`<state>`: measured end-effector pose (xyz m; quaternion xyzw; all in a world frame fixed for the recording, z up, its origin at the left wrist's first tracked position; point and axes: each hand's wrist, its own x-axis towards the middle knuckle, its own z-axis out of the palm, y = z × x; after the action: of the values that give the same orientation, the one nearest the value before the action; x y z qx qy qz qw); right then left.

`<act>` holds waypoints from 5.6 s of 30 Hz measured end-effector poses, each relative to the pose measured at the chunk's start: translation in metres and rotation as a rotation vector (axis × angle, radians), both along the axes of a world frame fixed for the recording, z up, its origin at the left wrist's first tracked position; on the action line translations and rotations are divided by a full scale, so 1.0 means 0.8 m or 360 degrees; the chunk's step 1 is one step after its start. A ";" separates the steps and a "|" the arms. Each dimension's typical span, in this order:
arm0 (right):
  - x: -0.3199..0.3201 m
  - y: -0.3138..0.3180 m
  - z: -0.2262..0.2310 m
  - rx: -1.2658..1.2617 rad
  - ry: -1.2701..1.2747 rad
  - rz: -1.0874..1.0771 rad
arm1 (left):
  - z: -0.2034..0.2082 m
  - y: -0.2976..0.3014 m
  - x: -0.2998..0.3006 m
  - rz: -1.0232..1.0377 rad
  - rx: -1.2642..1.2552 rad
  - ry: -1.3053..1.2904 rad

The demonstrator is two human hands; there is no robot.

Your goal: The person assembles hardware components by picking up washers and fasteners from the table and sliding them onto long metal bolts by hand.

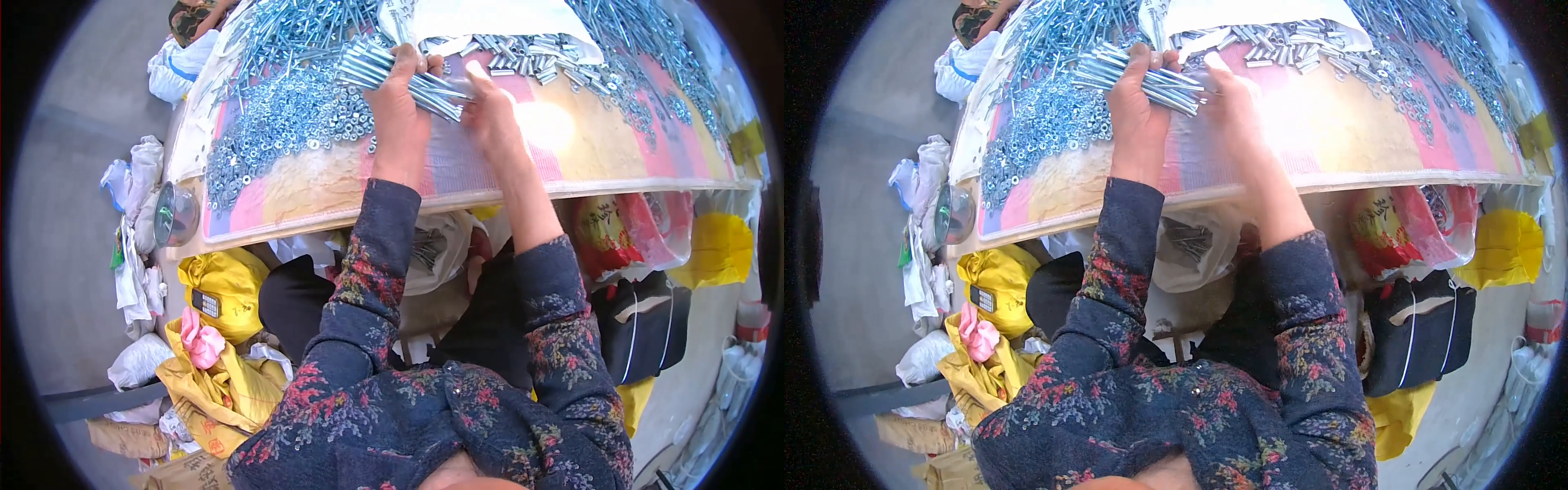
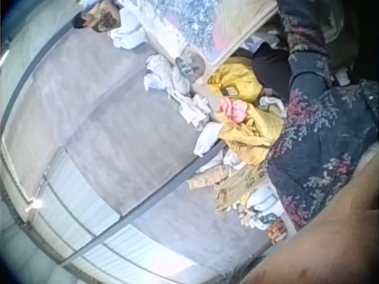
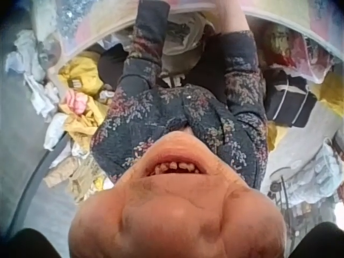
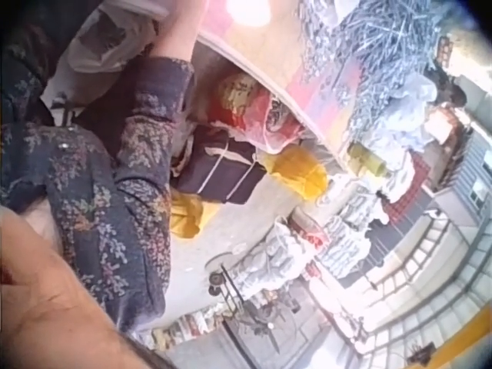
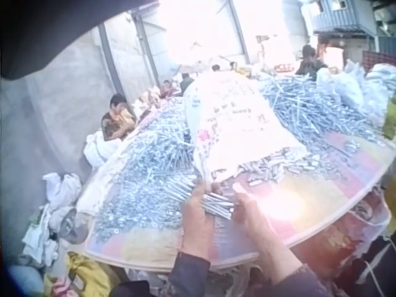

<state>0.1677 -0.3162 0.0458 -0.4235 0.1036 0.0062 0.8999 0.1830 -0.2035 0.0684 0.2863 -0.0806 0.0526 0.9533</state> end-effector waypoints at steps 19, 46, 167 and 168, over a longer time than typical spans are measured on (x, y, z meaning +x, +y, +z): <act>-0.002 0.006 0.022 -0.1874 -0.1342 -0.0807 | -0.034 -0.001 -0.125 -0.0083 0.1044 0.0248; -0.289 -0.003 -0.034 -0.1135 -0.0531 0.1287 | -0.065 0.089 -0.411 -0.1090 0.0747 0.0689; -0.055 0.325 0.002 -0.2317 -0.1260 0.0674 | -0.107 0.349 -0.303 -0.0043 -0.0261 0.0599; -0.081 0.339 0.032 -0.2663 -0.1176 0.0751 | -0.106 0.354 -0.304 -0.0074 -0.0338 0.0591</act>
<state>0.1029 -0.0451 0.0714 -0.9170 -0.3056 -0.0228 0.2552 -0.0606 0.0794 -0.0167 0.1872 0.0956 -0.0149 0.9775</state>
